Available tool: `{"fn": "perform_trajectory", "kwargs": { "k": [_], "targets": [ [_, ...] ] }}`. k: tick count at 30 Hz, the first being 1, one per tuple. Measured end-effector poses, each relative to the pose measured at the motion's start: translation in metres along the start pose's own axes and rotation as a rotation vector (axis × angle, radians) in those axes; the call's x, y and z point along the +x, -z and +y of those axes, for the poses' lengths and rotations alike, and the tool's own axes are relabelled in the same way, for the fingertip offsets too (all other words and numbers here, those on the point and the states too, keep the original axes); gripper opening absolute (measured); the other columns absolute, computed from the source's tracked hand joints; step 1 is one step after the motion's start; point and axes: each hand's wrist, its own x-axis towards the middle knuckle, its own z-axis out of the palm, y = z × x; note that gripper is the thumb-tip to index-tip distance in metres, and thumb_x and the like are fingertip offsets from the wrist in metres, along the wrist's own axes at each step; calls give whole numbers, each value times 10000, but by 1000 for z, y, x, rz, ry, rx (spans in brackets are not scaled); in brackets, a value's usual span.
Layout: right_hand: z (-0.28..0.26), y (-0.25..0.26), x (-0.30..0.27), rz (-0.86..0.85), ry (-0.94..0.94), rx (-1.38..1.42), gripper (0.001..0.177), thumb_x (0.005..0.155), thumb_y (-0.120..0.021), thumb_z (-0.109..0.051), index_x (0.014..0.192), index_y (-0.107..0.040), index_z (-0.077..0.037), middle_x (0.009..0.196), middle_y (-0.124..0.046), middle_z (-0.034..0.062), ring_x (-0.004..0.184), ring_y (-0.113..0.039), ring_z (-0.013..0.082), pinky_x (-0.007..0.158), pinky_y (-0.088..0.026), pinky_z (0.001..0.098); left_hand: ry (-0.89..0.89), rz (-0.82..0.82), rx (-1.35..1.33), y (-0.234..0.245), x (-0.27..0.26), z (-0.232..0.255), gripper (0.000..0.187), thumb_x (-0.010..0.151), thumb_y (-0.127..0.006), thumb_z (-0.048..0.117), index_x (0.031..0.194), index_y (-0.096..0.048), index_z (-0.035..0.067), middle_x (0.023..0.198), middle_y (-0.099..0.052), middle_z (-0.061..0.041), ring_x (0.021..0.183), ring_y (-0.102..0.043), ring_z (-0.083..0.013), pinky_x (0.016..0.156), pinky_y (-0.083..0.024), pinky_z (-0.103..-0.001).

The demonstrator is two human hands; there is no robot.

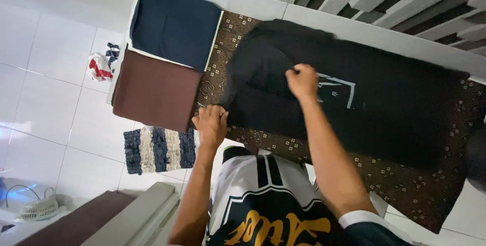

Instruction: The person takes a black t-shirt from a laundry basket, lays it flat on a patterned surface, and folds it neatly by hand. The folded shirt is then placed on top of a stack of other folded clothes.

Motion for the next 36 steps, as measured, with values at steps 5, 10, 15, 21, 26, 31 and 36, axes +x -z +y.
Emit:
{"fn": "perform_trajectory", "kwargs": {
  "k": [5,10,15,21,26,31,36],
  "targets": [
    [41,1,35,-55,-251,322,237,755,-738,-396,969,-804,-321,872,-753,-38,881,-731,259,689,-528,393,-115,-25,-37,6,14,-12,276,888,-746,458,982,-557,281,794,-562,100,878,-598,-169,807,-429,-394],
    [-29,85,-5,-221,-162,324,459,744,-818,-337,1163,-770,-155,1190,-737,168,1190,-654,395,955,-516,473,-269,-136,-139,6,38,-24,399,859,-768,492,1039,-524,234,645,-615,84,770,-647,-213,714,-509,-421],
    [28,37,23,-96,-208,283,353,739,-831,-342,1088,-792,-308,1037,-771,10,1052,-716,245,849,-565,391,-118,-449,-29,24,70,0,434,818,-768,535,1025,-533,235,736,-696,34,863,-710,-286,778,-534,-480],
    [1,86,-11,-149,-175,335,606,690,-853,-290,1273,-727,-181,1114,-754,160,1112,-691,363,903,-540,482,-263,-186,-156,-8,132,40,370,814,-813,464,972,-633,181,807,-692,-57,842,-713,-329,697,-573,-485],
    [28,67,-18,-106,-199,367,594,694,-860,-233,1265,-729,-135,1169,-730,198,1163,-663,401,940,-523,504,-328,-178,-295,-40,187,101,387,898,-768,350,1206,-684,129,1033,-694,-110,940,-721,-362,752,-610,-487],
    [59,39,-21,-3,-300,451,437,715,-851,-188,1148,-788,-198,954,-706,56,888,-715,220,787,-554,348,-185,-427,-220,-92,217,128,674,863,-788,254,1446,-468,147,1250,-571,-115,1006,-698,-457,891,-602,-580],
    [61,53,-31,-27,-193,657,324,774,-805,-129,1090,-756,-76,829,-688,84,598,-659,148,542,-546,296,-178,-492,-346,-134,232,114,290,869,-771,203,1153,-718,184,991,-629,-33,979,-728,-291,875,-616,-456]
  ]
}}
